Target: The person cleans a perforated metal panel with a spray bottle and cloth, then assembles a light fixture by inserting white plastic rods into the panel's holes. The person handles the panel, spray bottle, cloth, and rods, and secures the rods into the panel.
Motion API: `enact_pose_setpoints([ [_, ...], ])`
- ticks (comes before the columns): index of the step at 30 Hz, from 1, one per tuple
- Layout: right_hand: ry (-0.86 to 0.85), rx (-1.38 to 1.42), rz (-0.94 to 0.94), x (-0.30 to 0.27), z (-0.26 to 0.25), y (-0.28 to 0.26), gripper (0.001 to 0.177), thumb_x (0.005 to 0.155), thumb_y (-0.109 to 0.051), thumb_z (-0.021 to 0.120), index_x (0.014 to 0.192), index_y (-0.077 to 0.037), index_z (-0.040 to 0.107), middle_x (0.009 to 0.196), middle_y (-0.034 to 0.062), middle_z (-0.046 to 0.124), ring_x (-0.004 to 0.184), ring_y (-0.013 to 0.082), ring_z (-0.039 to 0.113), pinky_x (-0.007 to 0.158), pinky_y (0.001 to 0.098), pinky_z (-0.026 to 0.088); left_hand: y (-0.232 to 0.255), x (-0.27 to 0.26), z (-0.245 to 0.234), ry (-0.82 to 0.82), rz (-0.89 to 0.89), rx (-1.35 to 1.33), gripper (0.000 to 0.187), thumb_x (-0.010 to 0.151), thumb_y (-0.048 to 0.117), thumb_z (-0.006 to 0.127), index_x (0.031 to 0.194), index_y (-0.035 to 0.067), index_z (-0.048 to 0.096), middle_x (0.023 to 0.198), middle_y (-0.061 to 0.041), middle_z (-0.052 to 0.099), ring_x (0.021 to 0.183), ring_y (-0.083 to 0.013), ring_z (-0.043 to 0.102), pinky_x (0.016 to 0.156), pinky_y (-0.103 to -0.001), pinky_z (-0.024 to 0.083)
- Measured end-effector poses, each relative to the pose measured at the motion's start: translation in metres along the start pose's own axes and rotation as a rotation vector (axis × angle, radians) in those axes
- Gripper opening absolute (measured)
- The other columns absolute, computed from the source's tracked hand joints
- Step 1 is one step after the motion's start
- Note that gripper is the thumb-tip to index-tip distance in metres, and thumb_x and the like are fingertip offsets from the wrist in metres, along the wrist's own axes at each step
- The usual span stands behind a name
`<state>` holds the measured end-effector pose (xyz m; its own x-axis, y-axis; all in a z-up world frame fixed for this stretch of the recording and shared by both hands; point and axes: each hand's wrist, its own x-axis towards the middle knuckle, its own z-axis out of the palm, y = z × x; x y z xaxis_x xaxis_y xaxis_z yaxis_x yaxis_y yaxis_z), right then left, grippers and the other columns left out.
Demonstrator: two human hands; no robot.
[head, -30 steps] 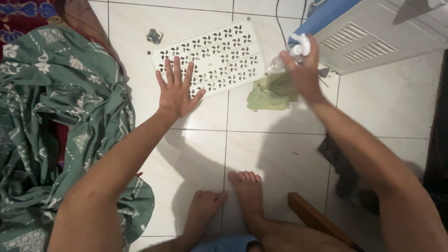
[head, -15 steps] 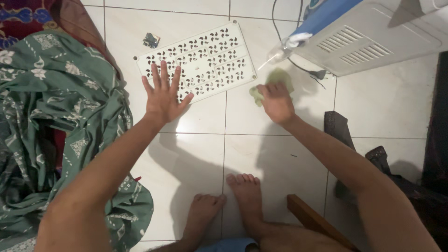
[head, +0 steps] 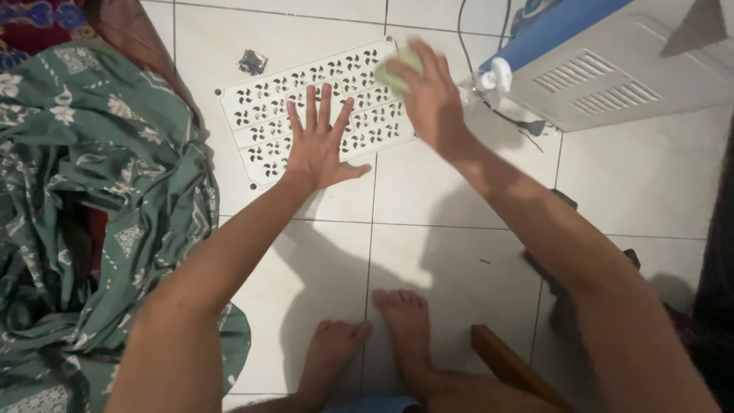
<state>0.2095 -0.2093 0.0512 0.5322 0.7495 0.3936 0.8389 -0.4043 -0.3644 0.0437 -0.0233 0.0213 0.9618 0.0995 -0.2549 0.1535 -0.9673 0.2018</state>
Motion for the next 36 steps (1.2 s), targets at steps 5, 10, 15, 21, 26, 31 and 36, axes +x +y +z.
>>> enact_pose_setpoints([
  [5,-0.084,-0.111,0.024,0.041,0.057,0.04,0.064,0.086,0.01,0.062,0.146,-0.013,0.064,0.158,0.0092,0.049,0.136,0.0329,0.055,0.108,0.0388,0.053,-0.01,0.001,0.026,0.172,0.035,-0.021,0.112,0.089,0.083,0.051,0.17,0.017,0.01,0.171,-0.026,-0.005,0.156,-0.0491,-0.01,0.117,-0.077,-0.006],
  [10,-0.226,-0.448,-0.089,-0.013,0.068,0.031,0.065,0.091,0.01,0.061,0.155,0.0,0.052,0.162,0.0253,0.041,0.11,0.0407,0.056,0.085,0.0389,0.057,-0.008,0.001,0.029,0.173,0.045,-0.057,0.109,0.09,0.081,0.051,0.169,0.017,0.013,0.171,-0.025,-0.003,0.156,-0.0486,-0.008,0.116,-0.079,-0.004],
  [15,-0.326,-0.291,0.088,-0.078,0.031,0.001,0.062,0.086,0.005,0.063,0.146,-0.005,0.054,0.152,0.0212,0.046,0.109,0.0419,0.055,0.084,0.0449,0.057,-0.01,0.004,0.022,0.088,0.058,-0.04,0.109,0.086,0.082,0.052,0.168,0.019,0.014,0.171,-0.022,-0.003,0.156,-0.0462,-0.007,0.114,-0.081,-0.004],
  [21,-0.262,0.075,-0.077,-0.138,-0.017,-0.038,0.044,0.092,0.001,0.059,0.136,-0.007,0.057,0.138,0.0116,0.058,0.131,0.0343,0.053,0.108,0.0466,0.052,-0.012,0.012,0.016,0.099,0.094,-0.033,0.11,0.086,0.082,0.051,0.168,0.02,0.013,0.171,-0.022,-0.003,0.156,-0.0462,-0.007,0.113,-0.082,-0.004],
  [26,-0.398,0.25,0.142,-0.12,-0.035,-0.052,0.032,0.096,-0.008,0.067,0.128,-0.008,0.065,0.128,0.0116,0.066,0.115,0.028,0.062,0.097,0.0406,0.055,-0.016,0.012,0.022,0.121,0.079,-0.039,0.108,0.089,0.082,0.05,0.169,0.019,0.014,0.172,-0.023,-0.003,0.156,-0.0469,-0.008,0.113,-0.083,-0.005],
  [31,-0.141,-0.006,0.063,-0.031,-0.022,-0.017,0.041,0.085,-0.003,0.07,0.125,-0.014,0.07,0.126,0.0177,0.063,0.108,0.0341,0.064,0.086,0.0411,0.057,-0.014,0.014,0.021,0.125,0.07,-0.028,0.109,0.087,0.082,0.05,0.169,0.019,0.014,0.172,-0.023,-0.002,0.157,-0.0455,-0.008,0.113,-0.082,-0.005],
  [36,-0.154,-0.394,-0.13,0.041,0.025,0.024,0.057,0.081,-0.001,0.067,0.136,-0.01,0.064,0.125,0.013,0.06,0.1,0.0311,0.062,0.072,0.0384,0.058,-0.013,0.015,0.021,0.162,0.074,-0.013,0.109,0.087,0.083,0.05,0.168,0.019,0.015,0.172,-0.023,-0.001,0.157,-0.0453,-0.008,0.113,-0.081,-0.006],
])
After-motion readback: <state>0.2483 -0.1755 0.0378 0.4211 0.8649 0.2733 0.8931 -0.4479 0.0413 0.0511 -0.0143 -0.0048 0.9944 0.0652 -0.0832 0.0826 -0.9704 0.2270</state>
